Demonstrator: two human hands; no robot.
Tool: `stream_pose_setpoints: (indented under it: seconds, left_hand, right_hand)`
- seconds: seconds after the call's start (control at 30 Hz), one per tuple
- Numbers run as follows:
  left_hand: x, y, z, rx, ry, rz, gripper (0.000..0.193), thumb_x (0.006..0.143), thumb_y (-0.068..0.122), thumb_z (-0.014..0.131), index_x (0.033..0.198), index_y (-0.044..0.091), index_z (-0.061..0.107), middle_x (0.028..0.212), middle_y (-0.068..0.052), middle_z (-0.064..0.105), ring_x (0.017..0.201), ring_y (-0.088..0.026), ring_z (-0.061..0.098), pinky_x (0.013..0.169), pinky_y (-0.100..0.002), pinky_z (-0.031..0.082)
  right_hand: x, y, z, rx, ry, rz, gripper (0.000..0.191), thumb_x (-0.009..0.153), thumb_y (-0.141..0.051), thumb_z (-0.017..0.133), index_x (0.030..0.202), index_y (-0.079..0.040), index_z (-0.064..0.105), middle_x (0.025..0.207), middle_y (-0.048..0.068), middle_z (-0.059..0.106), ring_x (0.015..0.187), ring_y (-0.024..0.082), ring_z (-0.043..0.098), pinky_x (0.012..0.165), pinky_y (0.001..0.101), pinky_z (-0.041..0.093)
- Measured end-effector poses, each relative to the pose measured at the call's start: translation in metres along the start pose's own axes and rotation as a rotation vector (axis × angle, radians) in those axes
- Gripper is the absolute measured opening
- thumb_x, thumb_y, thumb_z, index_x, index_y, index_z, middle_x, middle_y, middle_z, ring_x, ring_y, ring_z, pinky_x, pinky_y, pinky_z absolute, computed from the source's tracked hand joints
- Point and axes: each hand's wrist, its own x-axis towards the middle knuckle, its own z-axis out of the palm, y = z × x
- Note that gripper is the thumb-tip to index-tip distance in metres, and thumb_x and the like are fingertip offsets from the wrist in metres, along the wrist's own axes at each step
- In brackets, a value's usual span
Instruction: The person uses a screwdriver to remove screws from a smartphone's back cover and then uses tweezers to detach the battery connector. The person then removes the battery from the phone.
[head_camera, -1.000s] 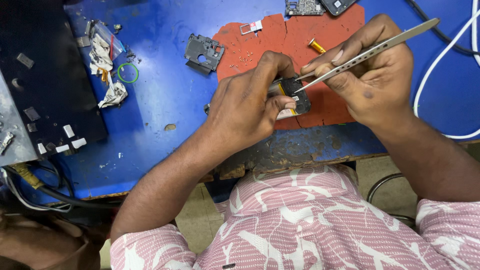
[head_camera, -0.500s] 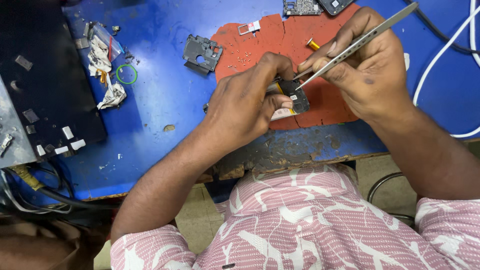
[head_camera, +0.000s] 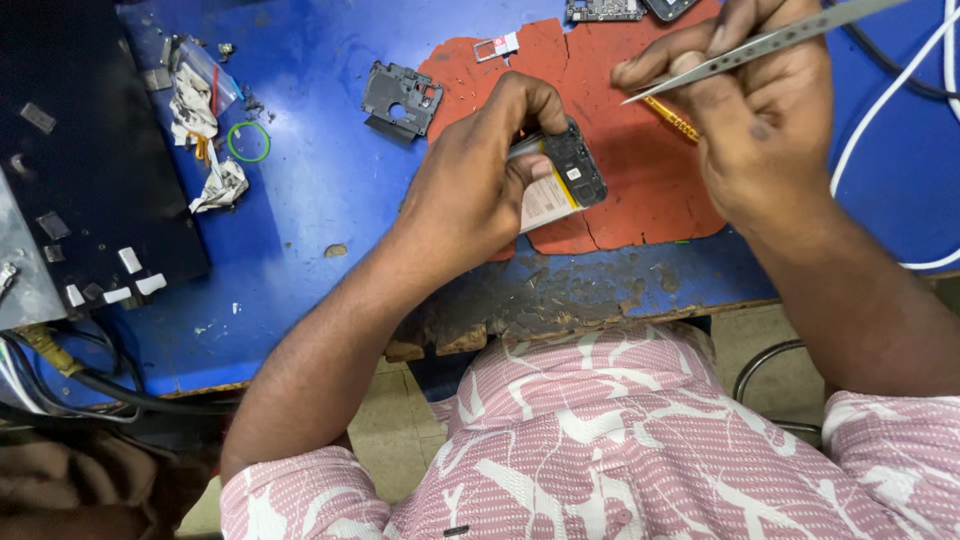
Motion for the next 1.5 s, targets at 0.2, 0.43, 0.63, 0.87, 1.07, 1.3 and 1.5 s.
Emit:
stream_pose_setpoints:
  seconds: [0.2,0.43,0.63,0.87,1.07,1.3,1.5]
  left_hand:
    - [0.001,0.003,0.001,0.084,0.006,-0.007,0.035,0.096,-0.011,0.062,0.123,0.006,0.048,0.114,-0.011,0.066,0.113,-0.031,0.070,0.089,-0.043,0.054]
    - [0.000,0.012,0.000,0.211,0.032,0.042,0.045,0.088,-0.012,0.064,0.124,0.011,0.051,0.124,-0.011,0.047,0.112,-0.031,0.067,0.084,-0.041,0.058]
    - [-0.001,0.009,0.002,0.217,0.045,0.041,0.047,0.091,-0.013,0.060,0.130,0.012,0.052,0.126,-0.011,0.045,0.113,-0.033,0.067,0.083,-0.044,0.056]
    - [-0.001,-0.004,-0.002,0.166,0.076,0.069,0.048,0.089,-0.017,0.051,0.129,0.008,0.045,0.127,-0.011,0.047,0.126,-0.034,0.062,0.103,-0.045,0.053]
    - [-0.001,-0.007,-0.003,0.102,0.053,0.025,0.055,0.087,-0.016,0.051,0.136,0.008,0.042,0.128,-0.013,0.054,0.122,-0.028,0.064,0.104,-0.042,0.054]
    - [0.000,-0.010,-0.011,0.051,-0.006,-0.014,0.052,0.092,-0.013,0.058,0.136,0.007,0.038,0.110,-0.018,0.066,0.106,-0.033,0.073,0.092,-0.045,0.055]
    - [-0.001,-0.009,-0.012,0.040,-0.001,0.036,0.045,0.094,-0.013,0.060,0.128,0.006,0.037,0.107,-0.016,0.064,0.106,-0.033,0.073,0.090,-0.044,0.055]
  right_hand:
    - [-0.004,0.003,-0.010,-0.089,-0.055,0.048,0.029,0.091,0.013,0.035,0.111,-0.008,0.036,0.099,0.012,0.059,0.081,0.012,0.057,0.075,0.0232,0.051]
    - [-0.009,-0.006,0.007,-0.539,-0.320,0.035,0.041,0.083,0.010,0.051,0.121,-0.002,0.058,0.101,0.005,0.057,0.084,0.009,0.058,0.071,0.0200,0.046]
    - [-0.005,-0.015,0.015,-0.653,-0.362,-0.036,0.016,0.094,-0.001,0.074,0.106,0.000,0.064,0.095,0.005,0.058,0.075,0.007,0.056,0.067,0.0227,0.042]
    - [-0.001,-0.020,0.000,-0.403,-0.345,0.069,0.011,0.092,-0.003,0.072,0.096,0.001,0.063,0.095,0.006,0.064,0.062,0.004,0.049,0.054,0.0184,0.036]
    - [0.007,-0.012,-0.007,-0.392,-0.039,0.140,0.012,0.098,0.002,0.071,0.108,0.002,0.063,0.100,0.005,0.070,0.083,0.003,0.064,0.072,0.0170,0.051]
    - [0.007,0.005,0.005,-0.793,-0.164,-0.111,0.026,0.098,0.013,0.066,0.124,0.009,0.069,0.109,0.014,0.075,0.102,0.013,0.072,0.087,0.0268,0.061]
    - [0.003,-0.002,0.008,-0.936,-0.140,-0.243,0.015,0.109,0.004,0.075,0.123,0.006,0.071,0.109,0.015,0.076,0.100,0.015,0.071,0.087,0.0280,0.058]
